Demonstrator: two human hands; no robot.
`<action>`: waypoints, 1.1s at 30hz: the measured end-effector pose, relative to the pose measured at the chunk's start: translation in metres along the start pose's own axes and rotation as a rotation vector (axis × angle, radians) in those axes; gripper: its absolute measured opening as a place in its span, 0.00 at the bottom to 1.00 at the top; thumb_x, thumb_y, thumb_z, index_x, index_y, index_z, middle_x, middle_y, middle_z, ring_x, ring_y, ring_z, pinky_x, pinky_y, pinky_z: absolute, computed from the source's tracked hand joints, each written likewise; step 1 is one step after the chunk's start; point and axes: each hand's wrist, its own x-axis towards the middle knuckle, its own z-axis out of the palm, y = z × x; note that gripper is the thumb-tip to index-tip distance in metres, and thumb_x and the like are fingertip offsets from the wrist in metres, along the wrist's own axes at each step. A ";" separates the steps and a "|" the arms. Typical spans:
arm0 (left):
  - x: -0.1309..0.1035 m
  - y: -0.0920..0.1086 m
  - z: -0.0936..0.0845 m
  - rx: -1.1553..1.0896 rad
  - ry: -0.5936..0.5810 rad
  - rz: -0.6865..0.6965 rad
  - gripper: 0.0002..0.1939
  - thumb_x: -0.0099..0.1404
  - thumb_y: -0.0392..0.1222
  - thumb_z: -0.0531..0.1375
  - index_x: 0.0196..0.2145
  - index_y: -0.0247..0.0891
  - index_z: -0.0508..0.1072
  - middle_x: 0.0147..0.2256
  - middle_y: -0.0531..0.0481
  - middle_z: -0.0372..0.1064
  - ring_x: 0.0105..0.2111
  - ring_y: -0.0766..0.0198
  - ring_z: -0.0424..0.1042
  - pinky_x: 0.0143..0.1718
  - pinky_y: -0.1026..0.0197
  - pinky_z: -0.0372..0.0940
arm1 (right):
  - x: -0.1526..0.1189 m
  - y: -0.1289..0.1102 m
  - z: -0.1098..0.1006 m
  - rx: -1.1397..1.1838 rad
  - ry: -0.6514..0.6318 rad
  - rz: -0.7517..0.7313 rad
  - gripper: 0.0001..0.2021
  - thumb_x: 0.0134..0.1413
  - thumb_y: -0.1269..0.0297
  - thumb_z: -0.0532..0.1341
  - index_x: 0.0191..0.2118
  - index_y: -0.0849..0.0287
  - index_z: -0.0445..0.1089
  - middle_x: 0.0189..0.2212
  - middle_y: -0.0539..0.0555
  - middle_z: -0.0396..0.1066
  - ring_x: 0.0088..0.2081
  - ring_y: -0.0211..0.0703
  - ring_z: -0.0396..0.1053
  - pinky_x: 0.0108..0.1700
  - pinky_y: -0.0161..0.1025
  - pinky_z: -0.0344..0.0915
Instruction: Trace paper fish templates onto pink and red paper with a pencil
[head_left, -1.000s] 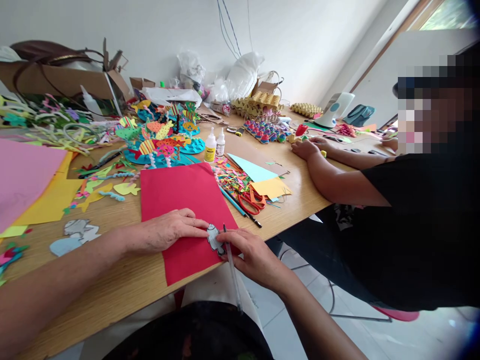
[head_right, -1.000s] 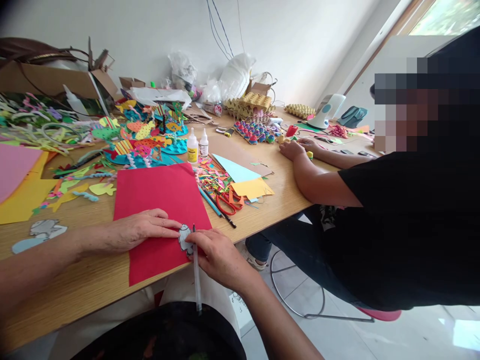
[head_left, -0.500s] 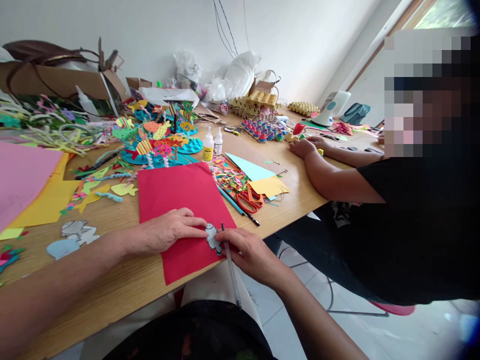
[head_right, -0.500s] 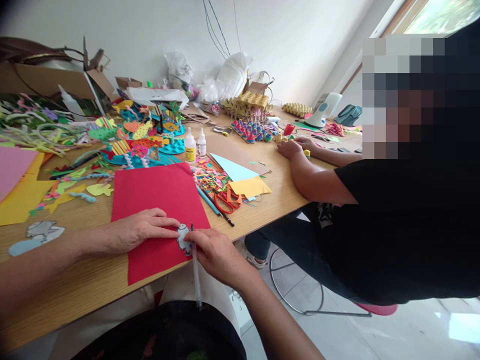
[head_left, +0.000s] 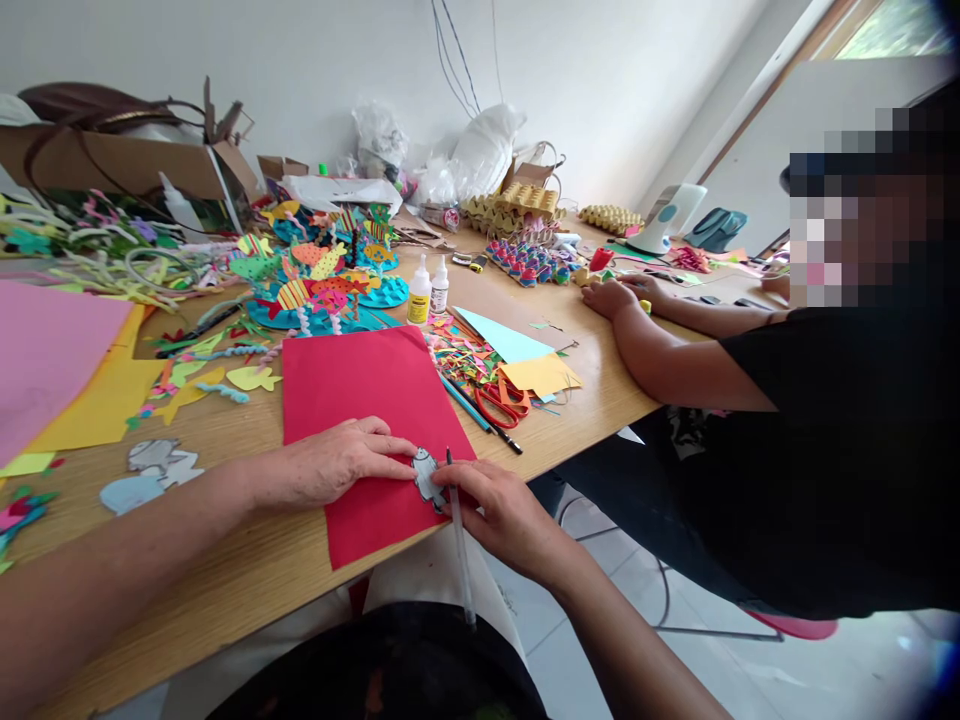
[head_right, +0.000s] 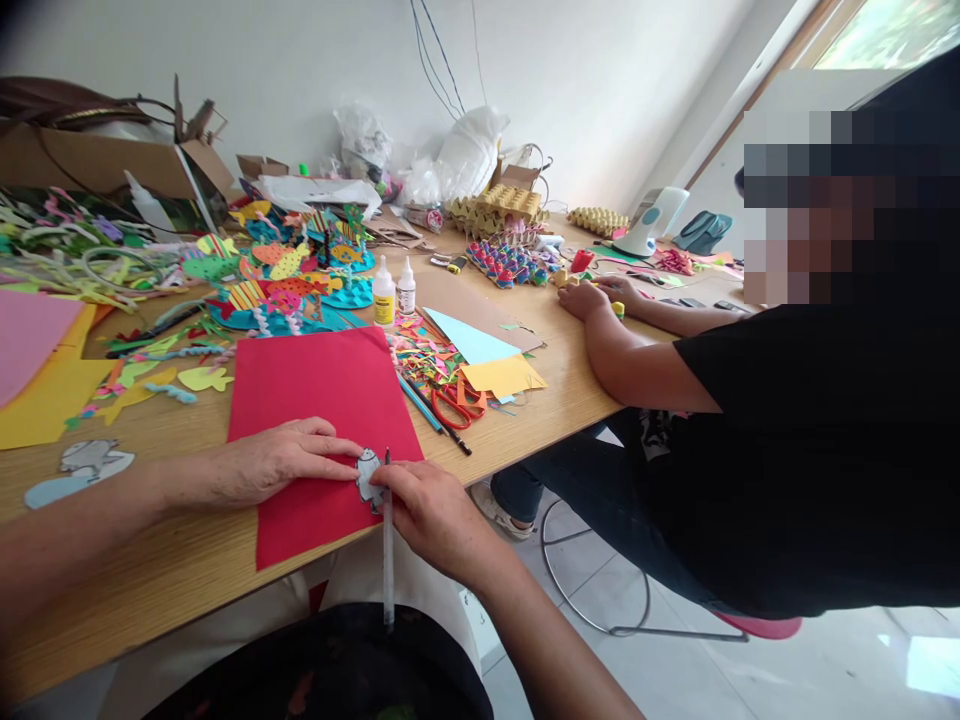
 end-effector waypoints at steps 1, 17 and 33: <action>0.000 0.001 -0.001 0.005 -0.006 -0.002 0.21 0.71 0.34 0.44 0.53 0.45 0.70 0.53 0.46 0.66 0.43 0.56 0.62 0.45 0.57 0.58 | 0.000 -0.001 -0.001 0.008 0.000 0.013 0.11 0.55 0.75 0.55 0.43 0.58 0.67 0.37 0.56 0.74 0.39 0.44 0.72 0.40 0.37 0.66; -0.005 0.009 -0.010 -0.029 0.003 -0.065 0.25 0.65 0.27 0.47 0.55 0.46 0.67 0.52 0.45 0.66 0.48 0.56 0.65 0.49 0.55 0.60 | 0.021 -0.011 -0.001 -0.042 -0.078 0.150 0.05 0.58 0.71 0.54 0.36 0.58 0.66 0.25 0.50 0.70 0.26 0.38 0.67 0.30 0.32 0.57; 0.001 0.017 -0.017 -0.121 -0.026 -0.112 0.23 0.64 0.25 0.46 0.50 0.39 0.71 0.50 0.45 0.69 0.47 0.60 0.68 0.48 0.61 0.62 | 0.014 -0.002 0.008 0.044 -0.023 0.093 0.04 0.55 0.72 0.57 0.37 0.58 0.66 0.31 0.54 0.72 0.33 0.41 0.70 0.35 0.33 0.60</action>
